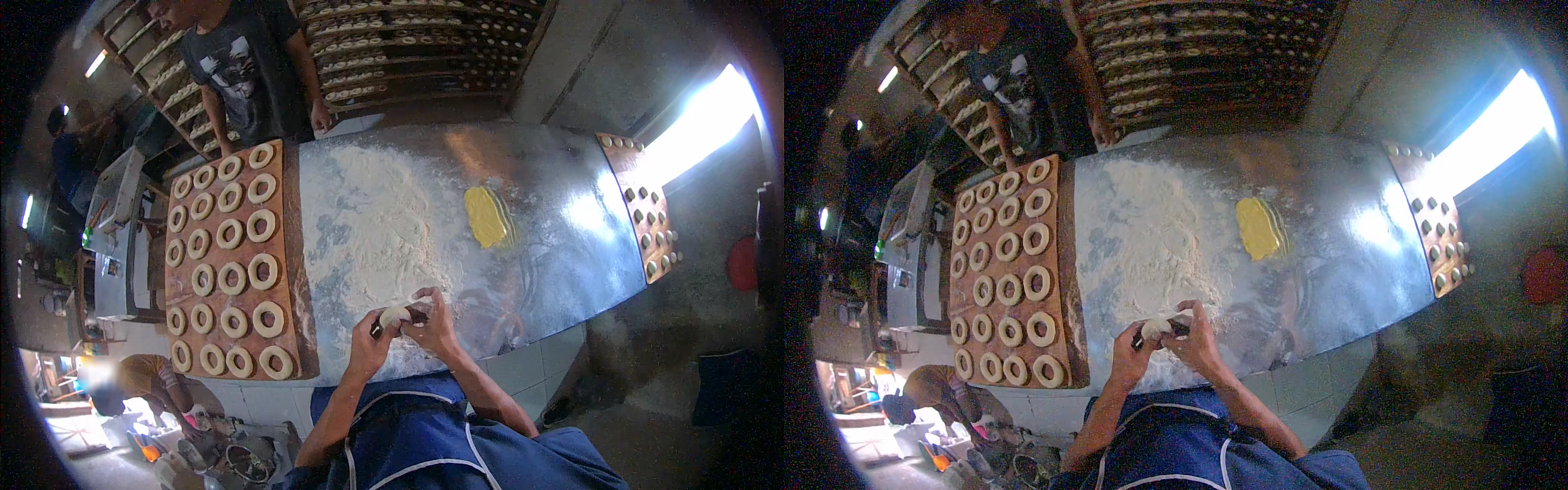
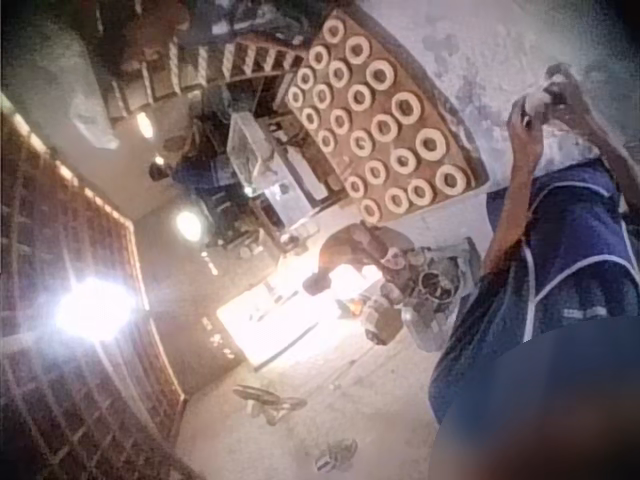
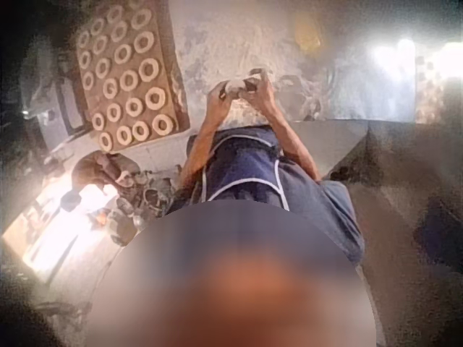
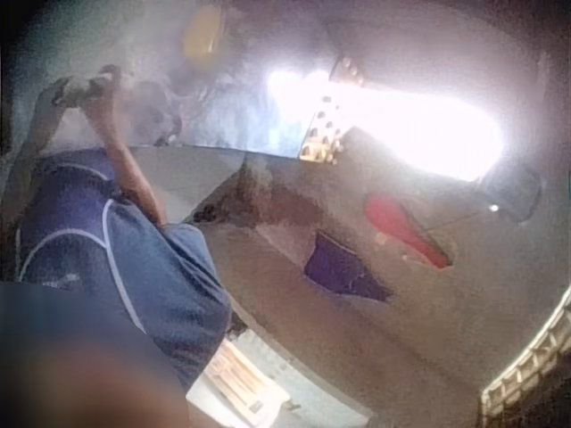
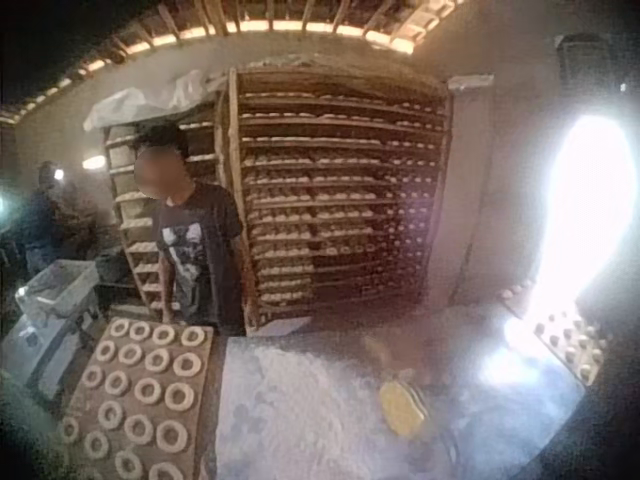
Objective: The person shapes small dough pieces into ring forms by hand and places them on a wooden board. Other workers are also shaping dough nearby. The rings are arranged in rows on the board.
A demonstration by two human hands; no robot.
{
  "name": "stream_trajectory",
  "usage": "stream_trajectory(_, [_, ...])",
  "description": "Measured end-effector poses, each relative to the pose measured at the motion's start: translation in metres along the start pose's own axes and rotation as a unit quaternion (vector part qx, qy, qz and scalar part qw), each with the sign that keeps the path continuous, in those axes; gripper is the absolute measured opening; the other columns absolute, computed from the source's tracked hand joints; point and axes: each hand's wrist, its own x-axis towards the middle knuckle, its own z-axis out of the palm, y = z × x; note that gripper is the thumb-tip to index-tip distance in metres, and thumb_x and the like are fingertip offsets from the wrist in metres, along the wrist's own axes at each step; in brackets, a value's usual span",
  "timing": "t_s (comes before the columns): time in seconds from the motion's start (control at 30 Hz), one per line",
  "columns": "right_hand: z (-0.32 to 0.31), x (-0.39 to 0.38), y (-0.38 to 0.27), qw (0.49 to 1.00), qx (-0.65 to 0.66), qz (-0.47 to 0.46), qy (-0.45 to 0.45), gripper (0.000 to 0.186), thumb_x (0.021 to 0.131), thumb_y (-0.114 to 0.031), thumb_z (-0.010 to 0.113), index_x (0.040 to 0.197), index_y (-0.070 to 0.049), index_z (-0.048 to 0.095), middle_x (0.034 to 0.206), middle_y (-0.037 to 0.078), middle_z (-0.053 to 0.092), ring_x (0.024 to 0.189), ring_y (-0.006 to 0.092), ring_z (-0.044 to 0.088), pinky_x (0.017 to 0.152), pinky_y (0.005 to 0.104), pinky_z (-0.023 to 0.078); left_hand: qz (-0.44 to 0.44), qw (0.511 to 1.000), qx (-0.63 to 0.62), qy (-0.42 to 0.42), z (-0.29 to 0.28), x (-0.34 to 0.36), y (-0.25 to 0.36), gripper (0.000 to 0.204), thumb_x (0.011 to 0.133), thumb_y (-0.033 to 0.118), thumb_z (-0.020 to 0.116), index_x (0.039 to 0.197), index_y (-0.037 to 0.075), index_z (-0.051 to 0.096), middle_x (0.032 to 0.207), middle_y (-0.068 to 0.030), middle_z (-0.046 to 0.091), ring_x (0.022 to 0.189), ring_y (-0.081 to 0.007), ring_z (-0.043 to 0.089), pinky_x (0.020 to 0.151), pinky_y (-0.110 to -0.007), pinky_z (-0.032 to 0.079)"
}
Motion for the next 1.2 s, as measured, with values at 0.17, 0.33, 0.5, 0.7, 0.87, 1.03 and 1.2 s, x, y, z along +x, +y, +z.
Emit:
stream_trajectory(0.17, [-0.004,0.001,-0.023,0.996,0.073,-0.010,-0.054,0.064,0.073,0.001,0.075,0.124,-0.005,0.037,0.092,0.014,0.066,0.084,0.0185,0.063,0.074,0.0326,0.052,0.012,1.000,-0.017,0.003,0.002,0.004,0.000,0.023,0.093,0.012,0.061,0.110,-0.003,0.059,0.101,-0.0130,0.066,0.092,-0.0164,0.063,0.078,-0.030,0.053])
stream_trajectory(0.33, [-0.012,0.008,-0.030,0.960,0.178,0.025,-0.216,0.049,0.081,-0.018,0.069,0.121,-0.002,0.044,0.092,0.010,0.063,0.086,0.0186,0.062,0.076,0.0317,0.051,0.004,0.949,-0.314,-0.038,-0.007,0.010,-0.009,0.034,0.088,0.004,0.063,0.119,0.003,0.049,0.110,-0.0136,0.062,0.101,-0.0201,0.061,0.081,-0.031,0.052])
stream_trajectory(0.5, [0.022,0.030,0.013,0.919,0.346,0.174,-0.077,0.039,0.092,-0.036,0.051,0.099,0.001,0.062,0.091,0.008,0.062,0.081,0.0192,0.060,0.073,0.0317,0.049,0.023,0.954,-0.292,-0.055,-0.026,0.008,-0.020,0.048,0.079,0.000,0.070,0.119,0.009,0.043,0.110,-0.0087,0.061,0.103,-0.0216,0.060,0.079,-0.033,0.054])
stream_trajectory(0.7, [0.065,0.024,0.020,0.990,-0.119,-0.065,-0.030,0.036,0.097,-0.034,0.048,0.112,-0.002,0.055,0.095,0.015,0.061,0.081,0.0288,0.058,0.077,0.0372,0.047,0.053,0.981,-0.084,0.169,-0.049,0.023,-0.039,0.026,0.093,0.035,0.046,0.102,0.010,0.048,0.096,-0.0061,0.053,0.079,-0.0199,0.057,0.064,-0.039,0.048])
stream_trajectory(0.87, [0.098,0.008,-0.010,0.948,-0.203,-0.243,-0.042,0.044,0.097,-0.028,0.052,0.132,-0.002,0.045,0.103,0.019,0.050,0.092,0.0316,0.055,0.081,0.0375,0.047,0.123,0.958,-0.210,0.152,-0.069,0.030,-0.044,0.028,0.093,0.035,0.049,0.092,0.007,0.050,0.087,-0.0120,0.053,0.073,-0.0268,0.057,0.062,-0.038,0.046])
stream_trajectory(1.03, [0.142,0.017,-0.024,0.878,-0.273,-0.391,-0.037,0.033,0.090,-0.008,0.057,0.121,-0.002,0.048,0.107,0.019,0.047,0.090,0.0321,0.050,0.080,0.0349,0.043,0.216,0.931,0.241,0.167,-0.132,0.024,-0.056,0.026,0.089,0.035,0.056,0.088,0.010,0.049,0.077,-0.0018,0.048,0.064,-0.0195,0.050,0.061,-0.032,0.042])
stream_trajectory(1.2, [0.213,0.035,-0.010,0.924,-0.180,-0.328,-0.082,0.049,0.084,0.000,0.061,0.128,0.001,0.040,0.080,0.012,0.052,0.069,0.0323,0.051,0.059,0.0424,0.042,0.180,0.719,-0.671,-0.009,-0.181,0.021,-0.062,0.013,0.089,0.021,0.056,0.085,0.011,0.048,0.079,-0.0034,0.052,0.071,-0.0226,0.055,0.061,-0.039,0.042])
